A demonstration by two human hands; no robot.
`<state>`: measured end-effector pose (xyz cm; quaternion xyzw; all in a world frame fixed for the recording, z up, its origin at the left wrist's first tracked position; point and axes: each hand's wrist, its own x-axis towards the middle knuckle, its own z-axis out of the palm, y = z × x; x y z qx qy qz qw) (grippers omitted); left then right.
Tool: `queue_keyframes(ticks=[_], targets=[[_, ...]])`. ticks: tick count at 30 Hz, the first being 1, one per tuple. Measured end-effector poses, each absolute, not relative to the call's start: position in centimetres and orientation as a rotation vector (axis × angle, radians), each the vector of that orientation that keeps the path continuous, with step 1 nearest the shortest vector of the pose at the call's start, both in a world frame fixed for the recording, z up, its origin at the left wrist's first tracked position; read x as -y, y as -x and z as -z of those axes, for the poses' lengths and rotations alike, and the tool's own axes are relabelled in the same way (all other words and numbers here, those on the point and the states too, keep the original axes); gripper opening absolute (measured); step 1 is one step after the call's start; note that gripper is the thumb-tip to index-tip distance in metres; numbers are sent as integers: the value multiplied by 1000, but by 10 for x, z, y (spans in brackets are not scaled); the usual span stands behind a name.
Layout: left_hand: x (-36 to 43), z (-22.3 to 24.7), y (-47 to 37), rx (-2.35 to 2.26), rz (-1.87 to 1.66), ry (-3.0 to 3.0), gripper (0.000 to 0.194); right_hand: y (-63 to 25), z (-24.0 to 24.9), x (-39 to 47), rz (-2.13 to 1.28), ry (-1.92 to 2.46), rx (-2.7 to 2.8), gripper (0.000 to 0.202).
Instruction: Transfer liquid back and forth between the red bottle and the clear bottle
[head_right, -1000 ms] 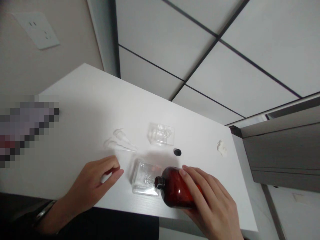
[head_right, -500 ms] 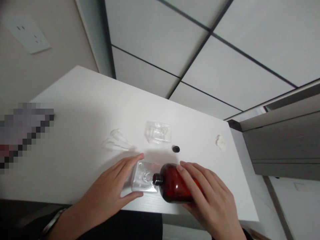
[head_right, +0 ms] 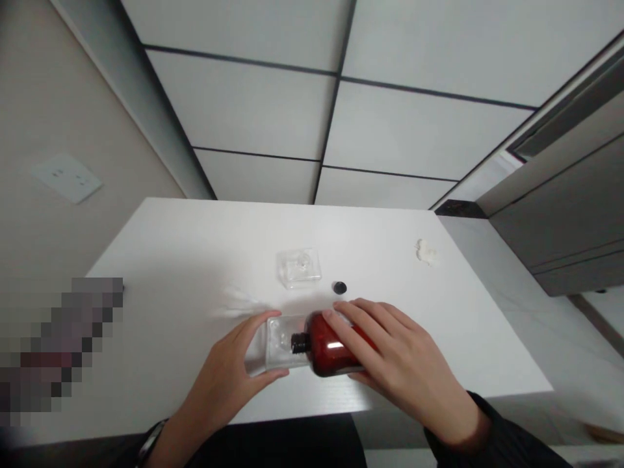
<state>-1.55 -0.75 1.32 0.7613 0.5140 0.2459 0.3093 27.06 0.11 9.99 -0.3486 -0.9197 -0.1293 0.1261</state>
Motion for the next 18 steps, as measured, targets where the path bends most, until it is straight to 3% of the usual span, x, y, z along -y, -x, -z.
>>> queue_keyframes(ticks=[4,14,18], targets=[[6,-11,19,-1330,-648,-2026,83,-273,-97,-2,337,1026,2679,44],[3,-10,21,-1302,-663,-2060,79,-272,-92,-2,287,1074,2653,82],[2,-10,22,-1311,-673,-2046,77,-270,-93,-3,294,1082,2656,84]])
